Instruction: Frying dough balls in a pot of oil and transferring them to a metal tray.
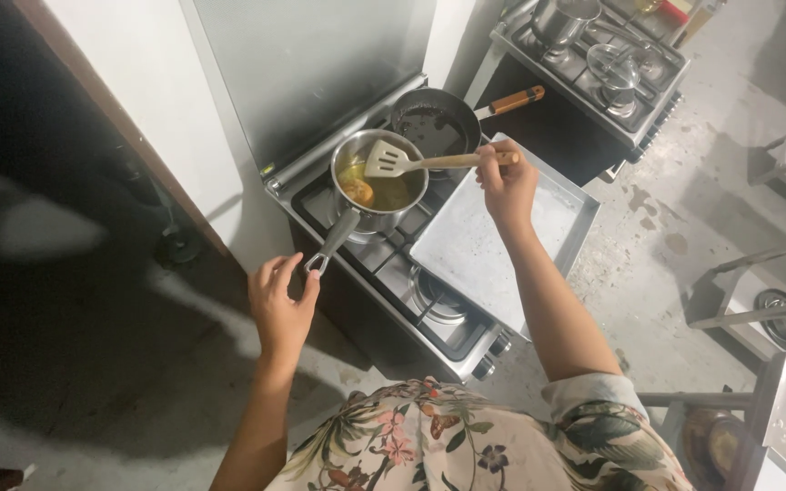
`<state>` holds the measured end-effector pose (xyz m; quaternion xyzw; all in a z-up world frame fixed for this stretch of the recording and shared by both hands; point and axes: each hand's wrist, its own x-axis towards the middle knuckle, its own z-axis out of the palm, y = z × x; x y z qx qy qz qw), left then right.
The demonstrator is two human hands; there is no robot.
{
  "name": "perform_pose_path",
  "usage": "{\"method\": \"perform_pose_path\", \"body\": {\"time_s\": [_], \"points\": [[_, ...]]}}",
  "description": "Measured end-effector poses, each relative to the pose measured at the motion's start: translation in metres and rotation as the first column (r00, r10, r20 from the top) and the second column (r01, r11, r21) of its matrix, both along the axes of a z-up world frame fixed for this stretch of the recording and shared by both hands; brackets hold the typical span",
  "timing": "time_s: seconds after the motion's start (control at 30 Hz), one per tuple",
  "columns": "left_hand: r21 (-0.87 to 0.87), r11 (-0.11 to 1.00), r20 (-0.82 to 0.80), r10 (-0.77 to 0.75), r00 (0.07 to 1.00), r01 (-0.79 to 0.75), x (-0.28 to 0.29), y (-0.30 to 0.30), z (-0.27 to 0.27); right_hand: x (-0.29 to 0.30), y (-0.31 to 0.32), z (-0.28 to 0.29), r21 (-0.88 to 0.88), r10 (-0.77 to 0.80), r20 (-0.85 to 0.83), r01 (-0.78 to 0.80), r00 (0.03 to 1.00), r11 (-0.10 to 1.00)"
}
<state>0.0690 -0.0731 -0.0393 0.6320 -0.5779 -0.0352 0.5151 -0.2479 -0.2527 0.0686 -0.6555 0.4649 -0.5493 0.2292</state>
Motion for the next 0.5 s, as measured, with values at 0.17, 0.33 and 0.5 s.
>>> {"method": "perform_pose_path", "body": {"time_s": [0.17, 0.33, 0.5], "points": [[-0.012, 1.000, -0.012, -0.008, 1.000, 0.008, -0.001, 0.003, 0.007, -0.001, 0.015, 0.006, 0.003, -0.028, -0.014, 0.028, 1.000, 1.000], [-0.032, 0.999, -0.014, -0.016, 1.000, 0.016, -0.004, 0.005, 0.017, -0.007, 0.038, 0.005, -0.105, -0.033, -0.257, 0.006, 0.966, 0.994], [-0.039, 0.999, -0.062, -0.036, 0.997, 0.034, -0.009, 0.006, 0.028, -0.010, 0.058, 0.000, -0.190, 0.080, -0.416, -0.173, 0.906, 0.966]]}}
